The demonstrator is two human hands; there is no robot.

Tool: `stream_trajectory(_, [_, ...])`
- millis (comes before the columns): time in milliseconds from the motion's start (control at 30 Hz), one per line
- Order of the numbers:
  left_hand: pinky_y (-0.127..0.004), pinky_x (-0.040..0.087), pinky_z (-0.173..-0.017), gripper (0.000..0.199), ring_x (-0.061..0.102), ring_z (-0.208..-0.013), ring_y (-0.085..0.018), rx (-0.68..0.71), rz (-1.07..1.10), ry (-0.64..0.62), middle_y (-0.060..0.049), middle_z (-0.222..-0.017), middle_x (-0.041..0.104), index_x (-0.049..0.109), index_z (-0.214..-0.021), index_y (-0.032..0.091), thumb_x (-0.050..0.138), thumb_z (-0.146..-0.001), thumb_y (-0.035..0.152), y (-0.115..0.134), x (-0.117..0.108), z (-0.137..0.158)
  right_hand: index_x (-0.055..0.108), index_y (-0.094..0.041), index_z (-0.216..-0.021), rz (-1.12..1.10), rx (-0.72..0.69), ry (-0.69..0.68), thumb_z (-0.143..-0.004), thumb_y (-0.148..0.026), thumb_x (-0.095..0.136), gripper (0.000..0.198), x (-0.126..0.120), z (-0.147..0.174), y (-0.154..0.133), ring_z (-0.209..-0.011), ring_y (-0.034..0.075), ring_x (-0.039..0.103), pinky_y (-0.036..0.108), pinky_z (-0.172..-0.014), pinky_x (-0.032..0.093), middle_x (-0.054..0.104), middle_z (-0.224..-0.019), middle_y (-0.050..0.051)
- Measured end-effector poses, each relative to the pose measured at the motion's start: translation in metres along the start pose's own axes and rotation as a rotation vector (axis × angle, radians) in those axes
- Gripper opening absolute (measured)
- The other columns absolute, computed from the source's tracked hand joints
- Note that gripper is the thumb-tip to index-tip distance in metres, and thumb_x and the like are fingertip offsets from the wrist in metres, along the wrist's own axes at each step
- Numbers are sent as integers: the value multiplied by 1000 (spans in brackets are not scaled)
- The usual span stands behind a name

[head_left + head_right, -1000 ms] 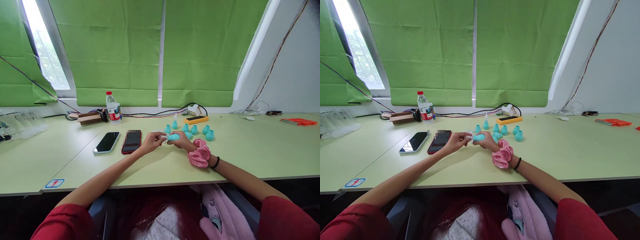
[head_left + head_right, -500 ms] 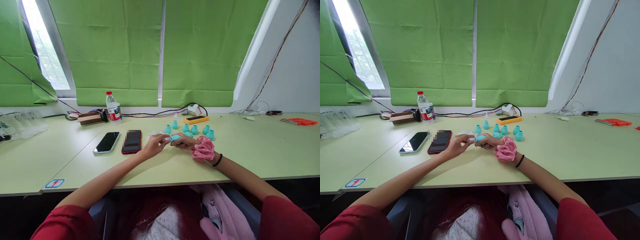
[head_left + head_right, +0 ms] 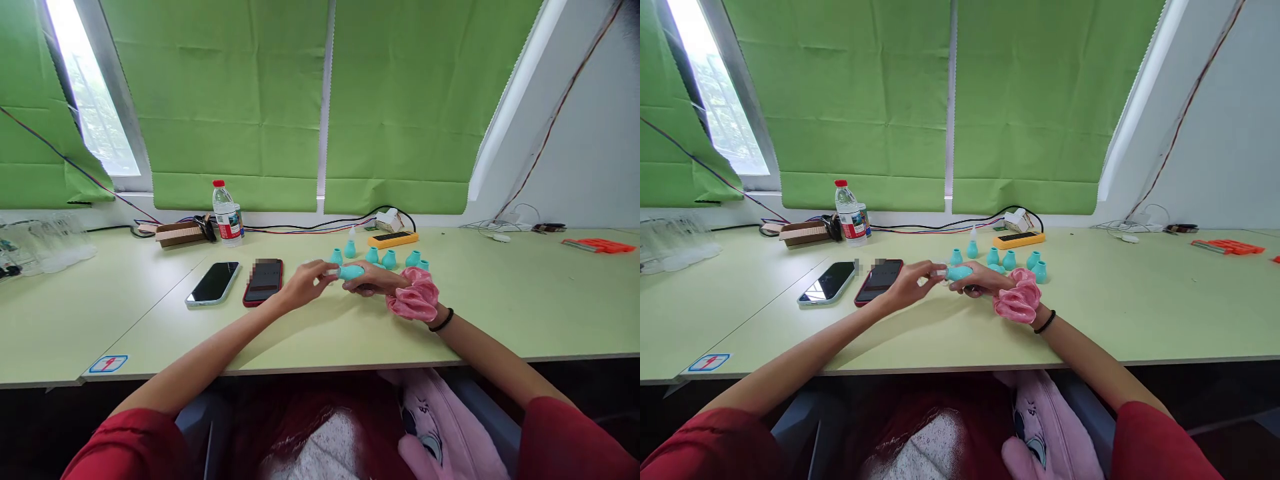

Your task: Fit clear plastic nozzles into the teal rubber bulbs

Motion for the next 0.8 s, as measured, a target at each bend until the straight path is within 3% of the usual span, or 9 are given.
stream_trajectory(100, [-21, 46, -52, 32, 54, -52, -9, -265, 364, 0, -2, -61, 55, 54, -93, 11, 47, -76, 38, -8, -1, -4, 50, -17, -86, 305, -196, 260, -62, -28, 56, 27, 1, -6, 11, -60, 13, 50, 25, -54, 38, 54, -73, 2])
stream_trajectory(167, [-23, 47, -51, 35, 53, -48, -9, -360, 558, -42, 0, -55, 53, 54, -91, 10, 52, -72, 39, -13, 2, -4, 52, -17, -86, 528, -354, 435, -63, -22, 54, 24, 3, -11, 19, -77, 19, 52, 29, -67, 38, 56, -83, 6])
stream_trajectory(300, [-25, 49, -49, 38, 54, -49, -10, -435, 732, -70, -1, -57, 55, 54, -89, 8, 61, -65, 37, -17, 7, -3, 53, -15, -80, 714, -394, 479, -62, -17, 50, 18, 8, -17, 34, -73, 20, 52, 30, -66, 37, 57, -76, 7])
stream_trajectory(433, [-23, 47, -46, 36, 53, -46, -9, -445, 688, -78, 0, -53, 55, 56, -86, 7, 61, -65, 36, -12, 5, -1, 54, -15, -72, 583, -351, 468, -59, -17, 52, 13, 13, -16, 34, -55, 13, 47, 25, -55, 35, 54, -62, 1])
stream_trajectory(600, [-21, 46, -46, 33, 53, -45, -9, -406, 625, -61, -1, -54, 55, 56, -86, 8, 59, -67, 34, -6, 1, -2, 52, -15, -62, 303, -273, 484, -56, -21, 54, 9, 18, -15, 25, -53, 9, 41, 22, -51, 33, 49, -57, -2])
stream_trajectory(800, [-20, 45, -45, 33, 51, -45, -8, -396, 631, -66, 0, -53, 52, 56, -87, 8, 57, -69, 35, -7, 4, -2, 47, -15, -60, 38, -46, 244, -56, -30, 55, 17, 17, -13, 22, -40, 4, 28, 19, -37, 19, 37, -46, -6])
Point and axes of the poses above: each hand's wrist, its own z-axis away from the middle knuckle, its own x-axis out of the palm, y = z × x, the point moved 1 cm from there along -z, towards the middle knuckle
